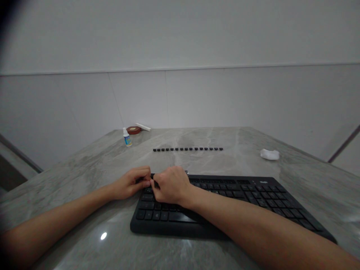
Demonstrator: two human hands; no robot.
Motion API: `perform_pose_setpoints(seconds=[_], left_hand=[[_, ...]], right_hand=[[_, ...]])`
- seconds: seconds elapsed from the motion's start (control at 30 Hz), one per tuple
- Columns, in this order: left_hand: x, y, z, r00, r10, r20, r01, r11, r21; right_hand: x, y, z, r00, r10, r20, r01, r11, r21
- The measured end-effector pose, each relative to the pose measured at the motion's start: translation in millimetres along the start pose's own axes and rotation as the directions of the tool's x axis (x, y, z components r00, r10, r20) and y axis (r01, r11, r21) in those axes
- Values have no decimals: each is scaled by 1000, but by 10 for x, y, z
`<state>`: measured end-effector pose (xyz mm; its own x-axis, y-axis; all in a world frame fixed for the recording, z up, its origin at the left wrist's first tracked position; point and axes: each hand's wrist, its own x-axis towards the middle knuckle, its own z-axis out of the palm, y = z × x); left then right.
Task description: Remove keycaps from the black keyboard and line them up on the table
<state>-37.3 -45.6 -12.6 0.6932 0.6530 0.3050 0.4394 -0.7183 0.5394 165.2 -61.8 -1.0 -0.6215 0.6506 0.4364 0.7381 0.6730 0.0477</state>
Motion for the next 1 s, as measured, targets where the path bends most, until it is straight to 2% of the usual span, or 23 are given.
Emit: perform_pose_setpoints(seconds=[0.13,0.23,0.4,0.77,1.0], left_hand=[[16,25,13,1000,-18,-4,18,1000,-12],[35,34,27,997,-77,-7,77,997,-28],[39,47,26,999,-34,7,34,999,4],[-26,19,-89,1000,21,-15,-20,996,92],[-70,-3,-197,996,69,57,-73,994,77]], right_hand=[[-11,13,-2,1000,-3,-28,3,1000,7],[-35,71,3,995,51,-81,-49,999,20],[-52,217,15,986,107,-128,-104,994,30],[-70,284,26,996,-26,-87,37,991,126],[-83,324,5,994,-92,-63,101,981,166]])
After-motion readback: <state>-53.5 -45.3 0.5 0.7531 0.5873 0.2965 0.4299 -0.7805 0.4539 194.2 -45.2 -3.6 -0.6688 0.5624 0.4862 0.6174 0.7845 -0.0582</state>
